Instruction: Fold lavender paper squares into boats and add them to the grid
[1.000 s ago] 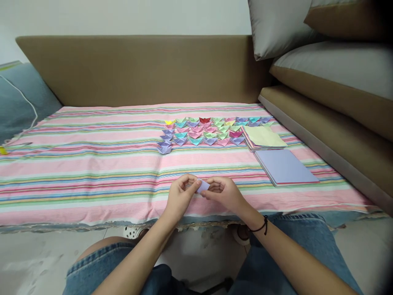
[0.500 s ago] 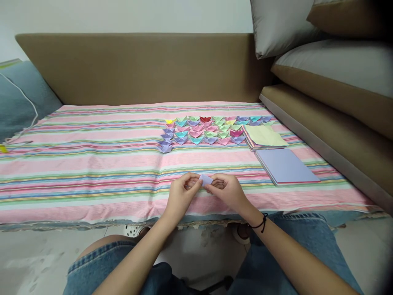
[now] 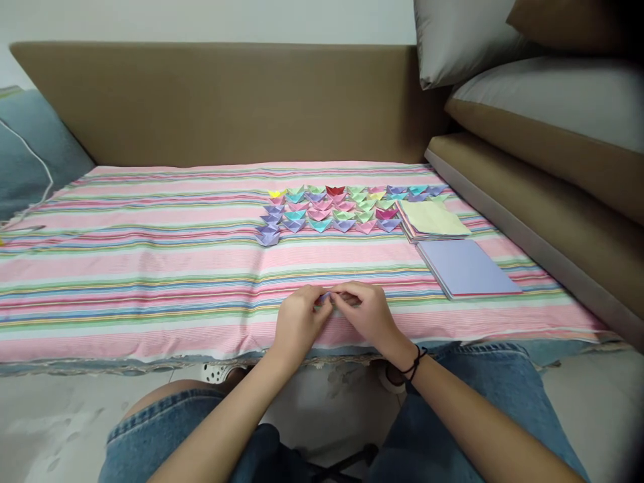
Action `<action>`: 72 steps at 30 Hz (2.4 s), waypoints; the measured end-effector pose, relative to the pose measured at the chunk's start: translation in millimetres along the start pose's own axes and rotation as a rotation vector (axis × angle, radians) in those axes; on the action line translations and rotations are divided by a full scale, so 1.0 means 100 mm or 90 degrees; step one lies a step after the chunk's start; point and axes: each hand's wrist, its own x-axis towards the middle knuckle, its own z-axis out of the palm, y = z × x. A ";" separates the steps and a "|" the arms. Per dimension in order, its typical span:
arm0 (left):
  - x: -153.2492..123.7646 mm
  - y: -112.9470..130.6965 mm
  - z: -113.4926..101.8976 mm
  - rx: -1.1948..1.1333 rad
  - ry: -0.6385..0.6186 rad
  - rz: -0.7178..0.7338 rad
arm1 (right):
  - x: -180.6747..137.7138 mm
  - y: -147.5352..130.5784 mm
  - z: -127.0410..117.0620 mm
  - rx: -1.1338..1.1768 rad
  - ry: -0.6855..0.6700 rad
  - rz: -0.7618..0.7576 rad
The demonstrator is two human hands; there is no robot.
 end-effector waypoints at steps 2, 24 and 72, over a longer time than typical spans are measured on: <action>0.00 -0.01 0.02 0.034 0.003 0.014 | 0.00 0.01 0.01 -0.019 -0.002 0.004; 0.00 0.03 0.04 -0.085 0.034 -0.025 | 0.01 -0.02 -0.01 -0.004 0.009 0.040; 0.00 -0.06 -0.02 -0.233 -0.041 0.010 | 0.01 0.09 -0.14 0.010 -0.072 -0.087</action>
